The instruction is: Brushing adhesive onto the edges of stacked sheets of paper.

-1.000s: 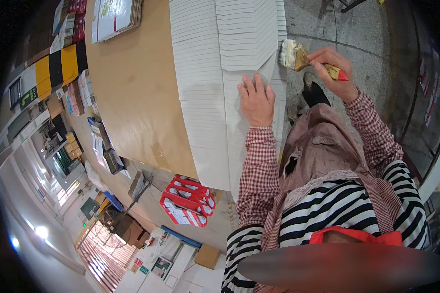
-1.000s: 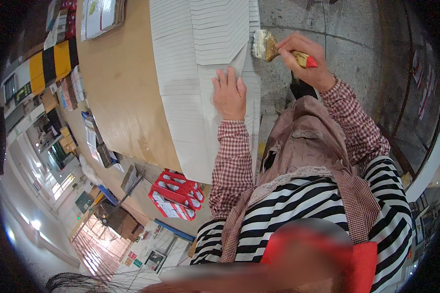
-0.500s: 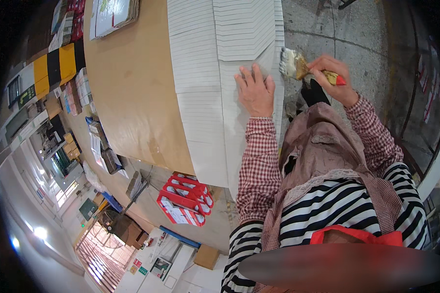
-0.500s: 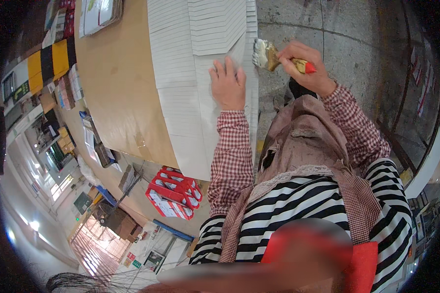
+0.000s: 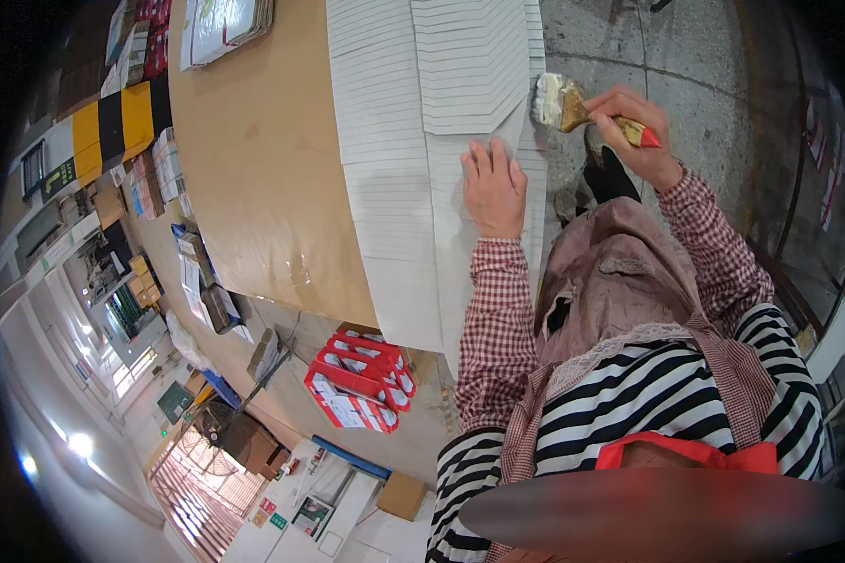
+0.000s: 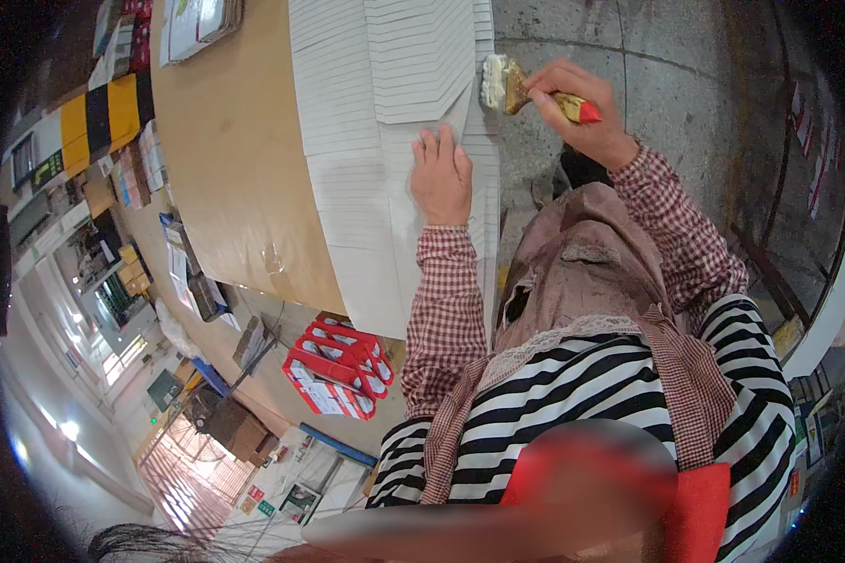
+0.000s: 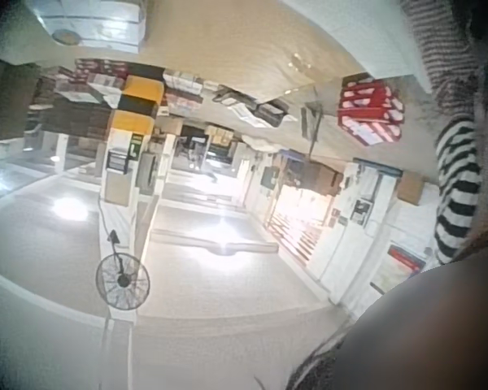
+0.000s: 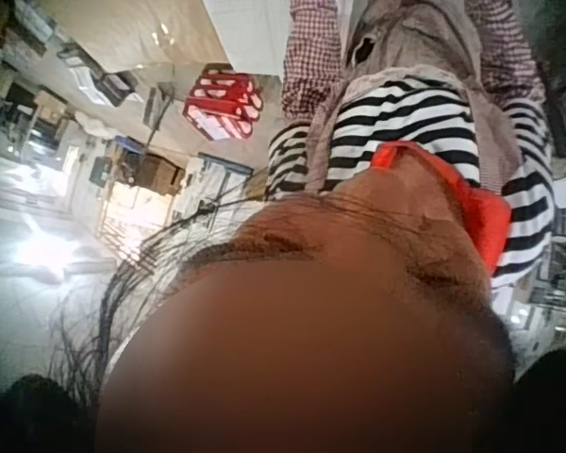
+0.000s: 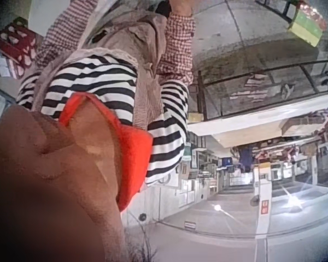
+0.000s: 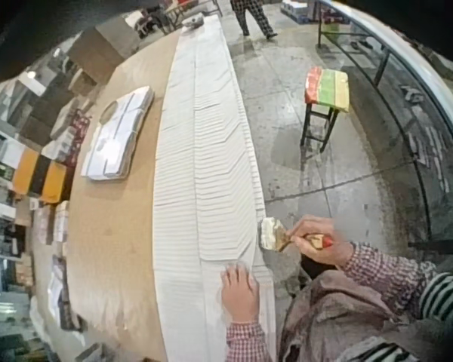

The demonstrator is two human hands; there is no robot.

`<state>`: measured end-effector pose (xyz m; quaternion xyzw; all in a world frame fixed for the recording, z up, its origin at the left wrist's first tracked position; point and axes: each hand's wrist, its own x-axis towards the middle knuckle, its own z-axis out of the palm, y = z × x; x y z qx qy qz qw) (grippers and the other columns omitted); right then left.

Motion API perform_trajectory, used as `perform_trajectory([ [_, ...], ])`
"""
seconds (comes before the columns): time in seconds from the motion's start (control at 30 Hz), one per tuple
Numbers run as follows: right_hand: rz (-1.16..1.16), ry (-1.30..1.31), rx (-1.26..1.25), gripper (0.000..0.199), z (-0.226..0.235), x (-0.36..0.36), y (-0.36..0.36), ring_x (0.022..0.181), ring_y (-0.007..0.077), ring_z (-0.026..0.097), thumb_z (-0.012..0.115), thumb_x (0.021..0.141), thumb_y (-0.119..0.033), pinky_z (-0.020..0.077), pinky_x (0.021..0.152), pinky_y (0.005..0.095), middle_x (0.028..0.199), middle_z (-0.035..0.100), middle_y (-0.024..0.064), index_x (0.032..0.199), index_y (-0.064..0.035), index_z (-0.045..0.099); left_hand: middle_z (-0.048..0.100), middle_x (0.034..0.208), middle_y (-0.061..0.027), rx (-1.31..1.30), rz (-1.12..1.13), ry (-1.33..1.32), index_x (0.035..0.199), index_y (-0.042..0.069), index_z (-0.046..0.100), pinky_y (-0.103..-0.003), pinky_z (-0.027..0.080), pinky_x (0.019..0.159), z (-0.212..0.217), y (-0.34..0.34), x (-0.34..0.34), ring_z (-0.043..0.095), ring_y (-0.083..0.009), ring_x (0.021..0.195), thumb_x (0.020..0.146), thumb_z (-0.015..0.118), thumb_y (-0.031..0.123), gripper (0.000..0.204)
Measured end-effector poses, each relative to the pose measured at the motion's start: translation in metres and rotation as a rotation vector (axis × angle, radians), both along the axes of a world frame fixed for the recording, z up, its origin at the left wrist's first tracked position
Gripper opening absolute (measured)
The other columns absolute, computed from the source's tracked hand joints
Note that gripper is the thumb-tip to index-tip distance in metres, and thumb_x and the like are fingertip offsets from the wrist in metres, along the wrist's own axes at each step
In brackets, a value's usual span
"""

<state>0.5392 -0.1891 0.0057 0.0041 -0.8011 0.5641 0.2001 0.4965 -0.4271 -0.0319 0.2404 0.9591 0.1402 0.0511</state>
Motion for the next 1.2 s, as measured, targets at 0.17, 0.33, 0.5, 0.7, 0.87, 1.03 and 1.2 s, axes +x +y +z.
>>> perform_trajectory([
  [0.17, 0.080, -0.042, 0.002, 0.006, -0.004, 0.023, -0.009, 0.075, 0.0185, 0.061, 0.060, 0.083, -0.002, 0.0468, 0.064, 0.0276, 0.085, 0.062, 0.0112, 0.081, 0.0016, 0.056, 0.048, 0.127, -0.0222, -0.008, -0.006, -0.007, 0.125, 0.005, 0.051, -0.045, 0.048, 0.086, 0.006, 0.003, -0.006, 0.046, -0.0426, 0.114, 0.089, 0.048, 0.024, 0.041],
  [0.33, 0.020, -0.048, -0.005, 0.005, 0.013, 0.027, -0.013, 0.076, 0.0194, 0.061, 0.060, 0.082, -0.001, 0.0475, 0.065, 0.0288, 0.086, 0.063, 0.0122, 0.081, 0.0020, 0.057, 0.050, 0.124, -0.0206, -0.010, -0.015, 0.055, 0.124, 0.006, 0.052, -0.043, 0.049, 0.084, 0.004, 0.002, -0.004, 0.048, -0.0413, 0.112, 0.089, 0.049, 0.024, 0.040],
  [0.5, 0.084, -0.058, -0.003, 0.004, 0.001, 0.036, -0.025, 0.074, 0.0187, 0.061, 0.059, 0.082, -0.002, 0.0479, 0.064, 0.0284, 0.087, 0.063, 0.0120, 0.082, 0.0026, 0.058, 0.043, 0.134, -0.0219, -0.024, -0.002, 0.098, 0.131, 0.005, 0.046, -0.047, 0.042, 0.094, -0.004, -0.001, 0.004, 0.041, -0.0421, 0.122, 0.089, 0.051, 0.033, 0.051],
  [0.7, 0.014, -0.038, 0.008, 0.005, 0.019, 0.057, -0.016, 0.072, 0.0165, 0.060, 0.060, 0.082, -0.002, 0.0474, 0.063, 0.0277, 0.086, 0.063, 0.0116, 0.081, 0.0030, 0.058, 0.026, 0.146, -0.0240, -0.191, 0.203, 0.130, 0.142, 0.004, 0.030, -0.052, 0.023, 0.107, -0.005, -0.010, 0.066, 0.026, -0.0410, 0.134, 0.087, 0.055, 0.046, 0.074],
  [0.87, -0.018, 0.036, 0.035, 0.006, 0.017, 0.039, -0.024, 0.071, 0.0160, 0.060, 0.060, 0.082, -0.002, 0.0472, 0.063, 0.0277, 0.085, 0.063, 0.0118, 0.080, 0.0032, 0.058, 0.032, 0.142, -0.0275, -0.105, 0.104, 0.112, 0.139, 0.002, 0.036, -0.050, 0.031, 0.104, -0.007, -0.028, 0.056, 0.030, -0.0464, 0.130, 0.088, 0.054, 0.040, 0.065],
  [1.03, -0.002, -0.013, -0.027, 0.004, -0.003, 0.046, -0.044, 0.071, 0.0192, 0.060, 0.061, 0.081, -0.001, 0.0471, 0.064, 0.0292, 0.084, 0.062, 0.0106, 0.082, 0.0022, 0.058, 0.043, 0.132, -0.0262, -0.049, 0.033, 0.081, 0.133, 0.006, 0.045, -0.046, 0.041, 0.096, -0.007, -0.036, 0.042, 0.041, -0.0458, 0.120, 0.088, 0.053, 0.030, 0.052],
  [1.2, 0.056, -0.118, -0.064, 0.004, 0.013, 0.084, -0.052, 0.073, 0.0191, 0.059, 0.060, 0.080, -0.001, 0.0462, 0.065, 0.0295, 0.079, 0.060, 0.0105, 0.083, 0.0016, 0.059, 0.048, 0.123, -0.0240, -0.023, 0.011, 0.087, 0.125, 0.006, 0.049, -0.044, 0.045, 0.090, -0.008, -0.037, 0.037, 0.046, -0.0421, 0.113, 0.088, 0.053, 0.028, 0.043],
])
